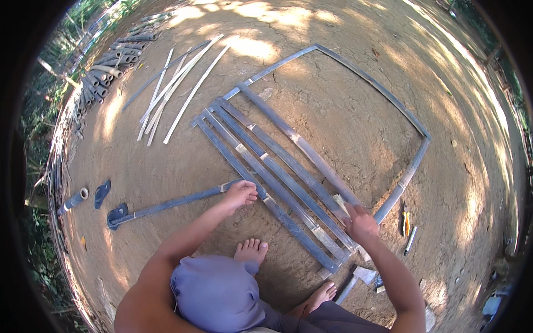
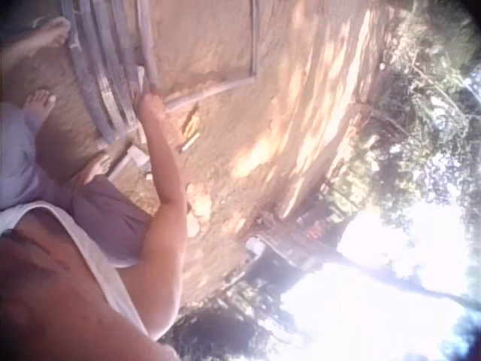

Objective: The person assembles a bamboo frame by aligning split bamboo slats across a square frame and hammering nails with an adze to secure them.

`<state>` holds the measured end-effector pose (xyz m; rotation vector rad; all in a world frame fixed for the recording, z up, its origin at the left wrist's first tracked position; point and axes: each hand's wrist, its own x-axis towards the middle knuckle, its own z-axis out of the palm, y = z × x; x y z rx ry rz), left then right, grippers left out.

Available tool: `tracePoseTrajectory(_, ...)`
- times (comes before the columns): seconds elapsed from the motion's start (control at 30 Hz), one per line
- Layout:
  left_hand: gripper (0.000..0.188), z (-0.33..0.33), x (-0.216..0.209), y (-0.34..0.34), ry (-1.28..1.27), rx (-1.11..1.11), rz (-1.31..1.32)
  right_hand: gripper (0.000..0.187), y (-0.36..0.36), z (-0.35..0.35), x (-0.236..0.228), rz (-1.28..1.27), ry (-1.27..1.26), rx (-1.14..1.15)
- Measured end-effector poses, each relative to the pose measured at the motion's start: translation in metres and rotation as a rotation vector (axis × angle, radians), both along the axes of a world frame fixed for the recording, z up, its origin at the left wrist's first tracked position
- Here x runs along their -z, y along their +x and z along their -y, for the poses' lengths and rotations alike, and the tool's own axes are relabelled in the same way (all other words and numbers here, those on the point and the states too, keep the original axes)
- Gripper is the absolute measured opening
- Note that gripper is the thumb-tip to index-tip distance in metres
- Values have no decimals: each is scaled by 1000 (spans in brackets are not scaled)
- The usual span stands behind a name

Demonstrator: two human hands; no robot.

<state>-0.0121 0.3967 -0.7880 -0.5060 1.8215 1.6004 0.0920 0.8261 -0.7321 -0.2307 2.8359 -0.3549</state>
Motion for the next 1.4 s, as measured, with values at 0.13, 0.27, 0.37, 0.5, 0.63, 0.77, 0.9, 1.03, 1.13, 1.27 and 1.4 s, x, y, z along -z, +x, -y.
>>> tracePoseTrajectory(0.13, 37, 1, 10, -30, -258, 255, -343, 59, -25, 47, 36, 13, -176, 99)
tracePoseTrajectory(0.27, 42, -13, 8, -47, -433, 405, -561, 63, -30, 44, 68, 30, -317, 207)
tracePoseTrajectory(0.37, 43, -10, 15, -57, -491, 500, -705, 57, -30, 42, 81, -56, -341, 201)
tracePoseTrajectory(0.5, 43, -5, 17, -69, -499, 587, -753, 52, -31, 50, 78, -64, -368, 232)
tracePoseTrajectory(0.63, 43, -15, 13, -88, -581, 627, -956, 52, -30, 52, 82, -112, -309, 265)
tracePoseTrajectory(0.77, 47, -37, 6, -110, -687, 718, -1037, 50, -30, 57, 81, -149, -134, 259)
tracePoseTrajectory(0.9, 55, -43, 11, -135, -830, 776, -1022, 52, -55, 47, 51, -241, 5, 127)
tracePoseTrajectory(1.03, 59, -59, 20, -150, -895, 798, -1072, 55, -75, 8, 60, -170, -52, 124)
tracePoseTrajectory(1.13, 58, -64, 28, -155, -898, 812, -1021, 56, -86, 0, 74, -67, -192, 100)
tracePoseTrajectory(1.27, 56, -57, 22, -158, -938, 830, -949, 56, -98, 16, 60, 42, -211, 94)
tracePoseTrajectory(1.4, 55, -82, 9, -172, -994, 905, -982, 56, -91, -10, 59, 33, -224, 123)
